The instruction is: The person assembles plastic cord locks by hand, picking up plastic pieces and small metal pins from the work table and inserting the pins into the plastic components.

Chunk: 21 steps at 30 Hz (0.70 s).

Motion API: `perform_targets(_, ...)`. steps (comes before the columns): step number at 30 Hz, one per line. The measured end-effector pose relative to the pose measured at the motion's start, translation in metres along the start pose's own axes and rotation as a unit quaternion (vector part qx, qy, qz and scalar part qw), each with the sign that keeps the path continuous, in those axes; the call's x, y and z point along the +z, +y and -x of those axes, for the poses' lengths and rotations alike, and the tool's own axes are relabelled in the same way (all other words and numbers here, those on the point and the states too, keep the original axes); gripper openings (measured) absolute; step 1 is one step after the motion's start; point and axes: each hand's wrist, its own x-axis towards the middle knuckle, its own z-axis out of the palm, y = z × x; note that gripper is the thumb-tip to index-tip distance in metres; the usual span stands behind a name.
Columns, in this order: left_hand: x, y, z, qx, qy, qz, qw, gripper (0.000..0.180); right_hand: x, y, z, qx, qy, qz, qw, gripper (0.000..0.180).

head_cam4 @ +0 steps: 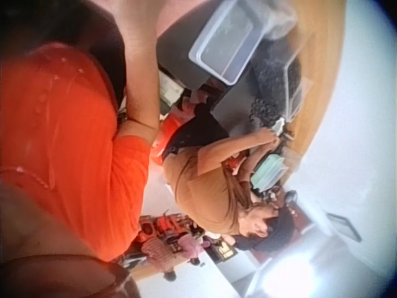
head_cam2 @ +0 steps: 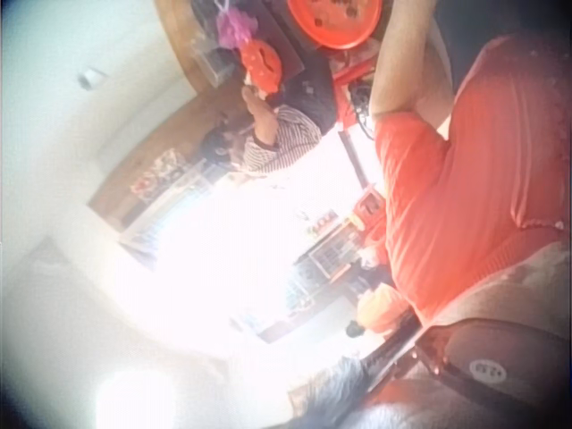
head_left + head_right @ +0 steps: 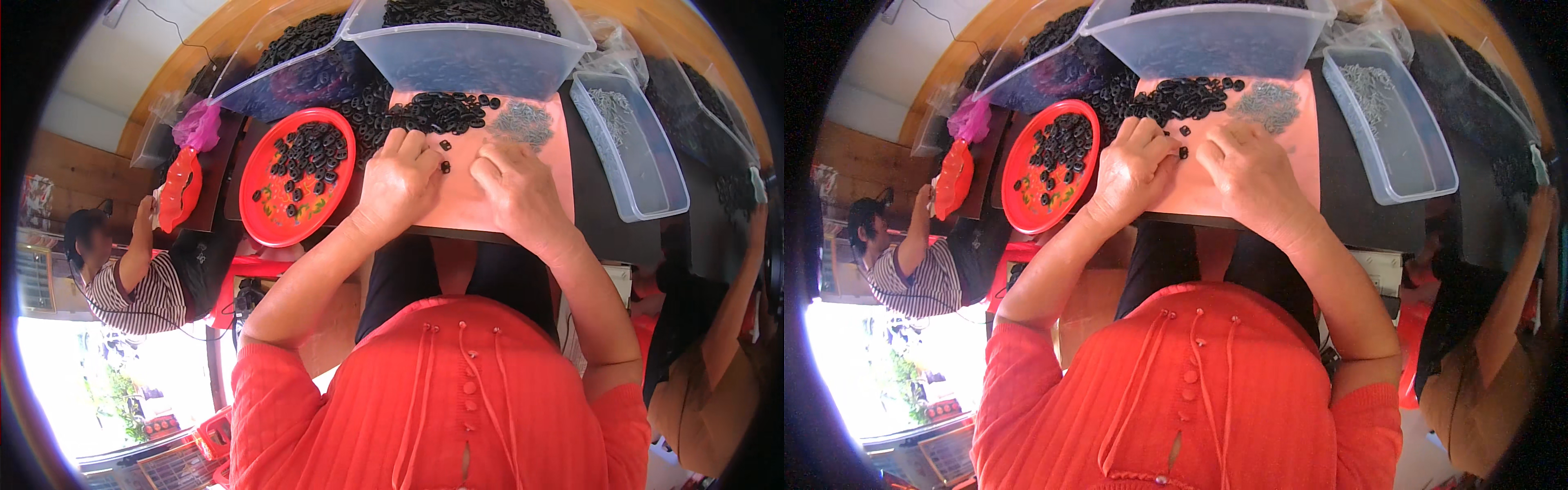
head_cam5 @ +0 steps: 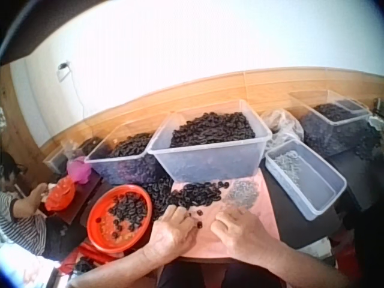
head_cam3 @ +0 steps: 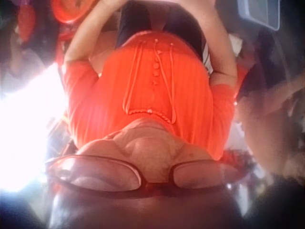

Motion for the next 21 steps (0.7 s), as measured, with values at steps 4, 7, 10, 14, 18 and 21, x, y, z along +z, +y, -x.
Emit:
perform_targets(4, -0.002, -0.006, -0.003, -0.002, -0.007, 0.040, 0.999, 0.015, 0.000, -0.004, 0.001, -0.029, 0.003, -0.065, 0.997, 0.011)
perform_targets(7, -0.002, -0.002, -0.005, 0.015, -0.017, 0.058, 0.998, 0.015, 0.004, 0.001, 0.005, -0.008, -0.006, -0.055, 0.998, 0.009)
perform_targets(10, 0.007, -0.002, -0.005, 0.008, -0.032, 0.048, 0.998, 0.014, 0.005, 0.002, 0.003, 0.016, 0.022, -0.082, 0.996, 0.011)
perform_targets(14, 0.005, -0.002, -0.006, -0.002, -0.057, 0.076, 0.995, 0.013, 0.005, 0.003, 0.004, 0.029, 0.061, -0.097, 0.993, 0.013)
perform_targets(18, 0.001, -0.001, -0.008, -0.089, -0.127, 0.187, 0.970, 0.015, 0.004, 0.005, 0.004, 0.041, 0.099, -0.102, 0.989, 0.013)
perform_targets(21, 0.002, -0.002, -0.007, -0.121, -0.154, 0.255, 0.947, 0.017, 0.006, 0.004, 0.004, 0.039, 0.110, -0.091, 0.989, 0.013)
